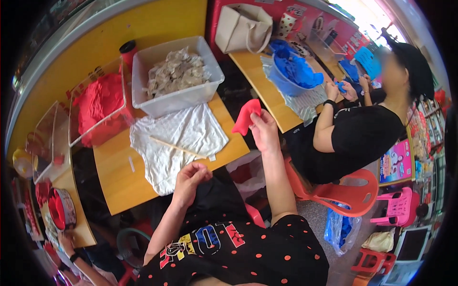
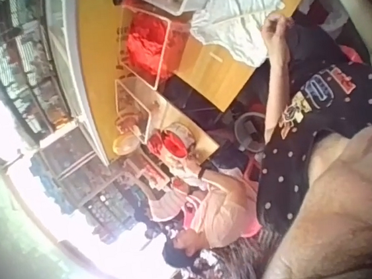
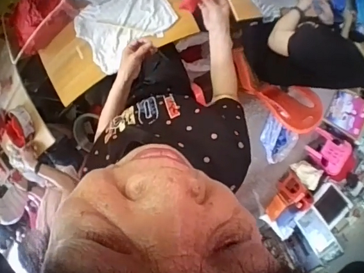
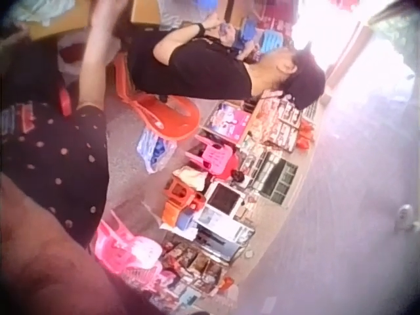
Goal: Manually folding and shaping small leather pieces to create decorative items, using a wooden applicator stick.
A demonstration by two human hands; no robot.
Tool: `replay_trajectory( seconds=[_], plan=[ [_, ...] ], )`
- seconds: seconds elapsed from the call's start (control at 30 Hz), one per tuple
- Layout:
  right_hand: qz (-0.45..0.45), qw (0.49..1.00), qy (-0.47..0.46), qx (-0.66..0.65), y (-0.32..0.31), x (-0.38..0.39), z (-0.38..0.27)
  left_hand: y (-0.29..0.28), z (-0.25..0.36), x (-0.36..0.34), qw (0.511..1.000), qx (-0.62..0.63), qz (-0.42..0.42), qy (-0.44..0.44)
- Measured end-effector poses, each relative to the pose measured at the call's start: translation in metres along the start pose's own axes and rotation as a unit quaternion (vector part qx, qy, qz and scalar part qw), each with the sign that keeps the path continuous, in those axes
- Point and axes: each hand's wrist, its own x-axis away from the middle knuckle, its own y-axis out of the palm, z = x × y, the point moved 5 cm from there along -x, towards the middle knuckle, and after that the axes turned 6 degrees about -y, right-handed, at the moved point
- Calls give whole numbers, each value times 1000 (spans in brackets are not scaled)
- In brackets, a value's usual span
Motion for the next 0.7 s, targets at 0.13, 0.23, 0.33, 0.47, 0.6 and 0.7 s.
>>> replay_trajectory(
  seconds=[0.13, 0.23, 0.33, 0.47, 0.6, 0.7],
  plan=[
    [7, 998, 55, -16, 21, 56, 40, 9, 9, -5, 996, 58, 43, 54],
    [-11, 995, 96, -1, 42, 93, 61, 12, 12, -2, 995, 77, 37, 49],
    [-33, 988, 146, 43, 55, 111, 64, 6, 7, 2, 999, 22, 19, 30],
    [-96, 974, 149, 140, 69, 110, 54, -9, 3, 9, 999, -17, 28, 41],
    [-146, 918, 64, 363, 83, 110, 39, -14, 0, 14, 998, -38, 21, 51],
    [-107, 922, 14, 372, 84, 115, 38, -8, 5, 16, 998, -9, 14, 67]
  ],
)
